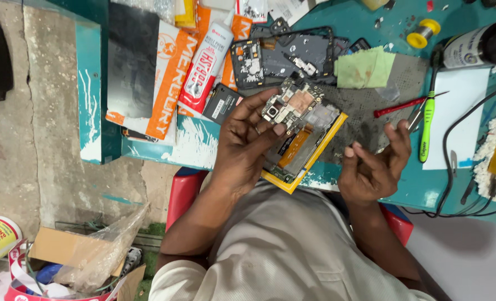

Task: The person sits at a repair workbench handling a disassembled smartphone. They hold the phone chassis and motherboard, reposition small internal components with their fingers, flip the assembly over, and use tweezers to work on the board near the battery compartment.

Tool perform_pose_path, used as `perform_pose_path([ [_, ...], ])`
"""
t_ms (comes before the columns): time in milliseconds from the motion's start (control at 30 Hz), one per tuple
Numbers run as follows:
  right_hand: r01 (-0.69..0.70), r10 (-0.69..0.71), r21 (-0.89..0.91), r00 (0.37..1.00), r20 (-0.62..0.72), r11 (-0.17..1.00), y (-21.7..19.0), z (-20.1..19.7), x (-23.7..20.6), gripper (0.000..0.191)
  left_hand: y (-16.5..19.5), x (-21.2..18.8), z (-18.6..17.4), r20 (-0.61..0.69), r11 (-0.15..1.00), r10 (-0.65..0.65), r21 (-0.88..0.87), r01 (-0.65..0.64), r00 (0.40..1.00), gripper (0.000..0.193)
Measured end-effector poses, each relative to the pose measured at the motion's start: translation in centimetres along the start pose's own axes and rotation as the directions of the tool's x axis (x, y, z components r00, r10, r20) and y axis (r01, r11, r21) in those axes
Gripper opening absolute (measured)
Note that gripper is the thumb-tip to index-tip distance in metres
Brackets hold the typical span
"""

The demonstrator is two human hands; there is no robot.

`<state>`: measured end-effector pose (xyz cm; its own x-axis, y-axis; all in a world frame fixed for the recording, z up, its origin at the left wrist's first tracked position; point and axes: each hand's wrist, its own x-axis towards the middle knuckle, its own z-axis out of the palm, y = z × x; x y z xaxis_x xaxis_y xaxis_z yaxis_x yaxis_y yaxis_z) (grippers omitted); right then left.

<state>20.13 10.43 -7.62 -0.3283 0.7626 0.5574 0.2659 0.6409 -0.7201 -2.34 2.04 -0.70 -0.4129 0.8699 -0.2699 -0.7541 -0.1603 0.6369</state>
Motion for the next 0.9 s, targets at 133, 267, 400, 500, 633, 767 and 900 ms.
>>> perform_pose_path([
  [133,-0.021,0.021,0.006,1.0,0.01,1.0,-0.3,-0.1,0.0,0.009,-0.2,0.4,-0.4,-0.023,0.998,0.054,0.021,-0.054,0.998,0.047],
  [267,-0.036,0.036,0.021,0.999,0.0,0.999,-0.5,0.0,0.0,0.008,0.3,0.4,-1.6,-0.108,0.992,0.121,-0.032,-0.125,0.987,0.044],
  [400,-0.015,0.015,0.025,1.0,0.003,1.0,-0.1,0.1,0.0,0.007,2.3,0.1,-3.3,-0.193,0.945,0.325,0.029,-0.325,0.926,0.039],
  [500,-0.009,0.009,0.032,1.0,-0.002,0.999,0.1,0.0,0.0,0.007,3.5,-0.5,-4.1,-0.22,0.883,0.47,0.111,-0.457,0.855,0.031],
  [633,0.001,0.0,0.034,1.0,-0.016,0.999,0.3,0.0,0.0,0.007,3.5,-1.3,-4.1,-0.175,0.863,0.505,0.082,-0.498,0.845,0.023],
  [767,0.008,-0.007,0.037,1.0,-0.023,0.999,0.4,0.0,0.2,0.008,3.3,-1.6,-3.7,-0.239,0.935,0.349,0.032,-0.352,0.906,0.031],
  [900,0.005,-0.004,0.04,1.0,-0.024,0.999,0.5,0.1,0.3,0.008,3.1,-1.8,-3.7,-0.231,0.967,0.24,-0.034,-0.254,0.943,0.031],
])
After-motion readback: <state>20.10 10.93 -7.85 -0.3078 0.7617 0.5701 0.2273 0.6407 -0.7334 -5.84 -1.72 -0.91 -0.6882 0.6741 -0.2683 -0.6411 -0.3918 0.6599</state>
